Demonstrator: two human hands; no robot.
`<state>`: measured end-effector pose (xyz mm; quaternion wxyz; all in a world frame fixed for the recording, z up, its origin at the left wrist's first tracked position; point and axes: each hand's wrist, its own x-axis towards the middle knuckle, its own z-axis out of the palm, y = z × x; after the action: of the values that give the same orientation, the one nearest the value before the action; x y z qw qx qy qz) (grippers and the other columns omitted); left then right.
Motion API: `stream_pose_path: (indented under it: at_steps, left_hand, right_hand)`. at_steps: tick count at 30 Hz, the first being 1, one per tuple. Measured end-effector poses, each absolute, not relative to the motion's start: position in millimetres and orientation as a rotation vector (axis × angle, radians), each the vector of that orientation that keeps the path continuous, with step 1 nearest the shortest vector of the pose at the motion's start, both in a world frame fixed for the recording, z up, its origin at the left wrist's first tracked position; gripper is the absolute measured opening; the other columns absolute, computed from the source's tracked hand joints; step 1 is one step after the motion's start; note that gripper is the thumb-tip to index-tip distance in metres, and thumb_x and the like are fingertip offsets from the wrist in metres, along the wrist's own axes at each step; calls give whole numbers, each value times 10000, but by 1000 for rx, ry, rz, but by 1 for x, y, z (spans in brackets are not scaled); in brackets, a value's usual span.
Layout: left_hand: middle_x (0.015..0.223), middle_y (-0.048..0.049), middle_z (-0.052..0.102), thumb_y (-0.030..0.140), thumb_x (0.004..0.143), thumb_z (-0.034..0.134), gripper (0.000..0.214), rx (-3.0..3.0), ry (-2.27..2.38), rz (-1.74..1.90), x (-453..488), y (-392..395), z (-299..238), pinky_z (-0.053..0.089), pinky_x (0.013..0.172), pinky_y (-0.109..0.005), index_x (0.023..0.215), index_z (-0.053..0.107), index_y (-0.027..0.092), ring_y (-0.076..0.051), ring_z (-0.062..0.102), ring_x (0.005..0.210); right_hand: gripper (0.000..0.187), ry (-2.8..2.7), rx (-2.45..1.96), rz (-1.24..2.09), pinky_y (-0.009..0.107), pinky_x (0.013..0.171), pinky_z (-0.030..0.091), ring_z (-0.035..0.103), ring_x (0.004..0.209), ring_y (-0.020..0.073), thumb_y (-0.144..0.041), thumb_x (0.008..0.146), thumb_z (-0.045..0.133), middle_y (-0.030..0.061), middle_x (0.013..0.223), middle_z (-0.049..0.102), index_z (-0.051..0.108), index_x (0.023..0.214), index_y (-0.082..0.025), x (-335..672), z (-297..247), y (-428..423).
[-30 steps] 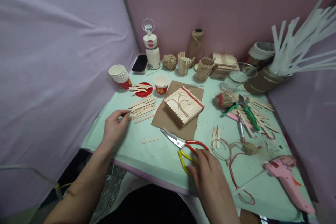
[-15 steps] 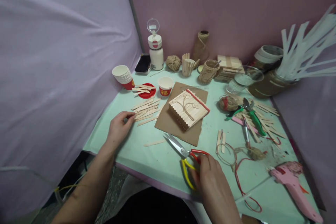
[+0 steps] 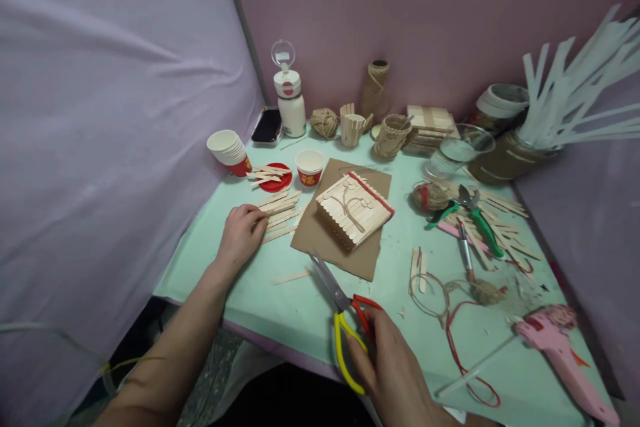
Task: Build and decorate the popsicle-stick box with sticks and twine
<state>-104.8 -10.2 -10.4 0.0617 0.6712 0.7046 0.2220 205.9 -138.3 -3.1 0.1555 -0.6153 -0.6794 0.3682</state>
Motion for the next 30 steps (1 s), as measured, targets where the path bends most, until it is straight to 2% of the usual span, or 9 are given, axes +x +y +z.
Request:
stream_pose_path:
  at_steps: [10, 18, 26, 30]
  left_hand:
    - [901, -64, 673, 247, 882, 446, 208, 2099, 2071, 455, -97, 4, 2, 378, 791, -372, 838, 646, 212, -232, 586, 905]
    - [844, -93, 650, 210, 845, 435, 246, 2149, 2076, 255, -89, 20, 11, 412, 729, -328, 802, 676, 188, -227, 583, 832]
    - [763, -112, 641, 139, 787, 406, 289, 2207, 2094, 118, -83, 31, 16, 371, 638, -312, 665, 664, 175, -220, 572, 737]
    - [754, -123, 652, 132, 773, 408, 288, 2254, 2070, 1, -83, 36, 18, 366, 628, -308, 657, 669, 171, -220, 577, 732]
  right_hand:
    - [315, -1908, -1700, 1013, 259, 582, 508, 638, 672, 167, -451, 859, 525, 26, 860, 682, 537, 1086, -233, 205, -8, -142]
    - [317, -1893, -1673, 1002, 262, 614, 521, 649, 712, 173, -447, 857, 524, 30, 880, 682, 551, 1082, -226, 207, -11, -142]
    - [353, -1888, -1702, 1029, 277, 627, 527, 653, 755, 186, -452, 860, 510, 57, 931, 682, 545, 1113, -209, 206, -9, -142]
    - [347, -1865, -1679, 1034, 274, 620, 524, 653, 761, 189, -441, 859, 514, 63, 939, 684, 554, 1115, -210, 206, -7, -142]
